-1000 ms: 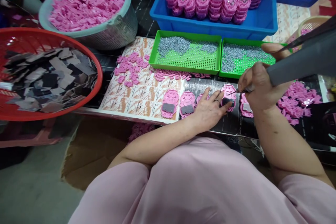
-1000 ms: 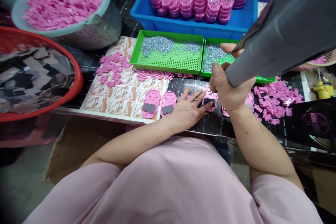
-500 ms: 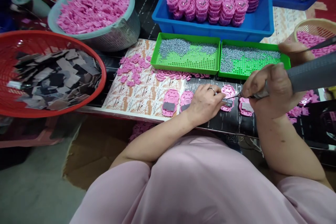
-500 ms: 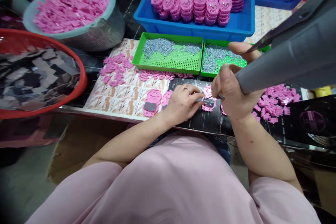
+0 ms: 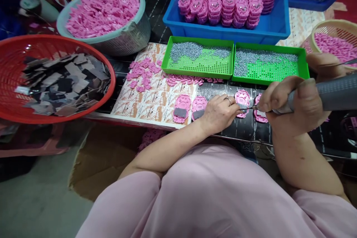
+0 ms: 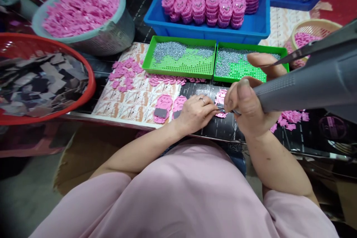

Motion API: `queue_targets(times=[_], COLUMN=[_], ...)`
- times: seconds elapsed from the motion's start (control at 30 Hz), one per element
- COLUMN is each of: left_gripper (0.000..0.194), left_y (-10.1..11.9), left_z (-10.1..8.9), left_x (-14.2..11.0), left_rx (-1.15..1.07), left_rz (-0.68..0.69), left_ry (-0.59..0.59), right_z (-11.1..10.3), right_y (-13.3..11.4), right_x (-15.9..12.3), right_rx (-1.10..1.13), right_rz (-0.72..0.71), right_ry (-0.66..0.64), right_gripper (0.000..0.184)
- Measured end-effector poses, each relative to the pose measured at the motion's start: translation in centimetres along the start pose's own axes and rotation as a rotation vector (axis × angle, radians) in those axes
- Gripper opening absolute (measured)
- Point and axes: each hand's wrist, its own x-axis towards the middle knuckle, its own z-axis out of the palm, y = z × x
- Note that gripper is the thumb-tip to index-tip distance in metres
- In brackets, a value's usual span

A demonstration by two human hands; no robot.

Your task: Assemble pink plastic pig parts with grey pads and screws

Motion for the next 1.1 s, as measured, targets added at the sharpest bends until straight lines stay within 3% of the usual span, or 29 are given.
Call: queue_targets(times=[0.3,0.47,0.8,1.1], left_gripper=[0.035,0.028,0.035,0.033], left_y=[0.1,0.0,0.9,0.8], left_z=[0.4,-0.3,1.1,1.7], left_x=[0.3,0.0,-0.2,-0.5], left_rx=[-0.072,-0.045,0.080,0.113], left_rz=[-0.023,-0.083,-0.007,0.012], left_ry=[-0.015,-0.046,-0.255,-0.210], right_z=[-0.3,-0.8,-0.4,-0.2], right_y=[0.0,1.6,3.6,4.2], right_x=[-0.2,-0.3,0.2,0.2], right_rx=[-0.041,-0.196,-0.183,-0.170], right_rz=[0.064,0.040,0.091,0.109], right_ry=[0.019,0.099,0.136,0.110], right_gripper=[0.025,0.024,0.019,0.019])
